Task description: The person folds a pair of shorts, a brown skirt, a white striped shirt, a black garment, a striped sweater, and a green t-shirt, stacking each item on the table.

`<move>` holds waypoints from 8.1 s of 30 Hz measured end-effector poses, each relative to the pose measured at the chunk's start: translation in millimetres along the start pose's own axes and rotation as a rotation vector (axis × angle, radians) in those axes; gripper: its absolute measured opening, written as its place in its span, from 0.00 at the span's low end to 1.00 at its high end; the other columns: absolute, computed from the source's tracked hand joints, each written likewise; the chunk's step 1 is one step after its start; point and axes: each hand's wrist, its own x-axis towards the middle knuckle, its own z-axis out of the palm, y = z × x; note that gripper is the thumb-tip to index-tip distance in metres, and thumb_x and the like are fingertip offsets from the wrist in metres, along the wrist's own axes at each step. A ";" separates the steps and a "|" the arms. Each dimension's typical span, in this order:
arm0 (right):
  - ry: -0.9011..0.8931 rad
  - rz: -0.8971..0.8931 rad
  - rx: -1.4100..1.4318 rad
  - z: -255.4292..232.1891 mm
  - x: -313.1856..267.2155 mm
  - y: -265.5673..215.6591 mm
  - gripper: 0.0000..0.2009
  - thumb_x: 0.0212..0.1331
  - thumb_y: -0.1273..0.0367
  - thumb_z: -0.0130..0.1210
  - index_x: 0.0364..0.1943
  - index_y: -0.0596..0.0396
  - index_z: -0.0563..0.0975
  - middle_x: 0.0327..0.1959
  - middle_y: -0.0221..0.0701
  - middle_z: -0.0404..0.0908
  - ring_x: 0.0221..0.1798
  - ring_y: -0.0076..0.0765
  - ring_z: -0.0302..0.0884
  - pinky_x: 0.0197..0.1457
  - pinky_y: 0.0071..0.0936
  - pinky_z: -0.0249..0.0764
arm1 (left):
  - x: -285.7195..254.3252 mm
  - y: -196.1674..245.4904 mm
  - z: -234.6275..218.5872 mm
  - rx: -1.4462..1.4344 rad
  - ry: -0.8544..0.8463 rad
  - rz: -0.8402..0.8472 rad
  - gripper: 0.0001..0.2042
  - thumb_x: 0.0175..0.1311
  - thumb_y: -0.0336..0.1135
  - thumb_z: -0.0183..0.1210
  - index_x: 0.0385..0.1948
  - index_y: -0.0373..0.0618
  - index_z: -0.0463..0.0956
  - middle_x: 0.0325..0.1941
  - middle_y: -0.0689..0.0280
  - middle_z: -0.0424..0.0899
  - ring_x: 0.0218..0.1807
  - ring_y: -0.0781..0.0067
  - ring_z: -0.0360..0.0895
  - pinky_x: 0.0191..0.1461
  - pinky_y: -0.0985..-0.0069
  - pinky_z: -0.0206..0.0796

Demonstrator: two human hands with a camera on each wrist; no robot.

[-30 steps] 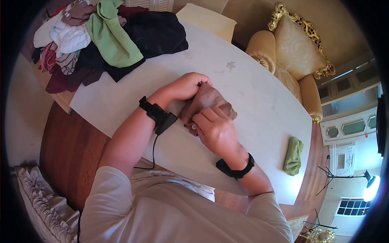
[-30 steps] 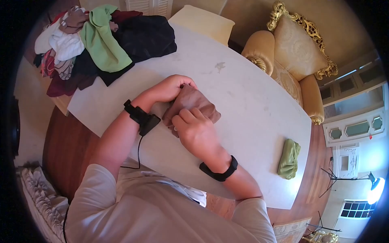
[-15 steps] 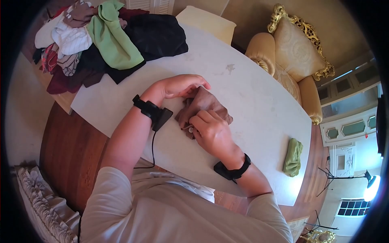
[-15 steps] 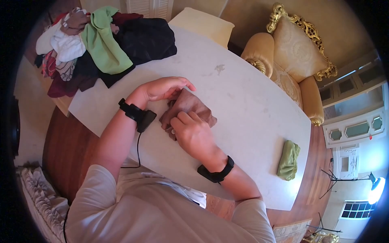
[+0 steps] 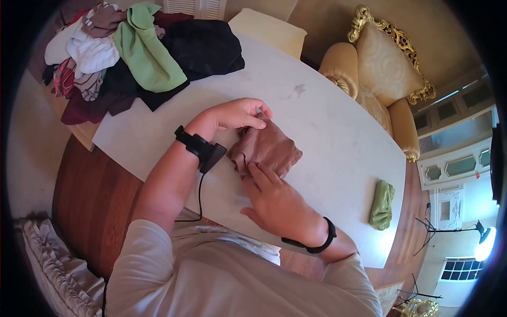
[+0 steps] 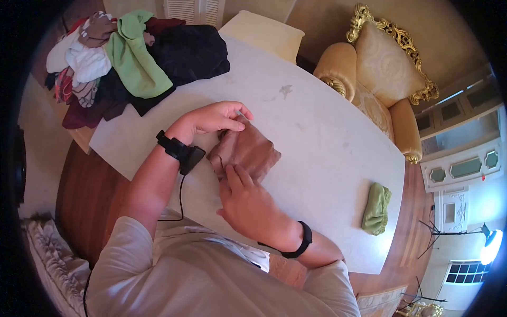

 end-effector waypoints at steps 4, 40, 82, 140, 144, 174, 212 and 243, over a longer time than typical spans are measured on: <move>0.110 0.068 0.108 -0.3 10.5 4.8 0.28 0.52 0.65 0.73 0.55 0.64 0.76 0.63 0.52 0.75 0.62 0.59 0.77 0.61 0.42 0.79 | 0.6 -0.1 1.6 -0.008 0.031 -0.003 0.17 0.72 0.28 0.59 0.61 0.40 0.74 0.51 0.67 0.80 0.53 0.79 0.74 0.58 0.79 0.68; 0.227 0.381 0.408 -10.6 10.6 133.9 0.18 0.58 0.76 0.62 0.54 0.61 0.80 0.42 0.44 0.88 0.41 0.44 0.88 0.49 0.36 0.83 | -3.8 10.4 -2.4 -0.164 0.084 0.010 0.23 0.66 0.29 0.70 0.62 0.41 0.74 0.58 0.64 0.83 0.60 0.73 0.79 0.66 0.73 0.69; 0.598 0.512 0.995 3.8 20.3 147.3 0.12 0.72 0.69 0.63 0.49 0.66 0.83 0.34 0.27 0.86 0.37 0.18 0.78 0.41 0.20 0.77 | -3.5 21.2 8.6 -0.216 0.172 0.140 0.18 0.67 0.30 0.69 0.56 0.45 0.77 0.50 0.70 0.84 0.51 0.79 0.80 0.54 0.77 0.72; 0.603 0.235 0.286 24.7 34.0 112.0 0.35 0.53 0.77 0.69 0.68 0.56 0.69 0.54 0.46 0.79 0.53 0.54 0.82 0.52 0.40 0.81 | -2.3 14.1 6.3 -0.676 0.131 0.121 0.22 0.78 0.34 0.51 0.72 0.47 0.68 0.56 0.64 0.81 0.53 0.70 0.81 0.59 0.65 0.77; 0.409 0.563 1.018 -24.7 27.4 100.1 0.29 0.58 0.82 0.60 0.66 0.58 0.70 0.53 0.41 0.84 0.53 0.35 0.85 0.52 0.32 0.81 | -7.7 21.9 5.4 -0.702 0.093 0.186 0.21 0.77 0.38 0.54 0.70 0.47 0.69 0.54 0.64 0.83 0.53 0.68 0.83 0.60 0.65 0.77; 0.464 0.504 1.829 -8.3 22.5 138.4 0.22 0.75 0.69 0.56 0.69 0.61 0.69 0.59 0.35 0.82 0.58 0.31 0.83 0.63 0.33 0.81 | -13.3 31.0 20.5 -0.581 0.076 0.076 0.26 0.75 0.45 0.63 0.67 0.39 0.71 0.66 0.59 0.80 0.67 0.65 0.79 0.72 0.65 0.71; 0.465 0.484 1.797 3.3 22.1 150.1 0.18 0.80 0.66 0.50 0.69 0.55 0.72 0.61 0.33 0.82 0.62 0.31 0.82 0.64 0.33 0.81 | -5.1 24.6 16.8 -0.486 0.203 0.058 0.26 0.73 0.49 0.66 0.63 0.40 0.76 0.59 0.63 0.86 0.58 0.75 0.82 0.65 0.72 0.74; 1.511 0.637 1.436 -67.4 -209.7 191.5 0.19 0.79 0.71 0.46 0.70 0.57 0.68 0.64 0.41 0.78 0.66 0.49 0.79 0.67 0.50 0.80 | 4.5 2.0 -2.1 -0.382 0.335 0.032 0.15 0.79 0.43 0.58 0.55 0.41 0.77 0.52 0.56 0.87 0.53 0.67 0.86 0.59 0.70 0.80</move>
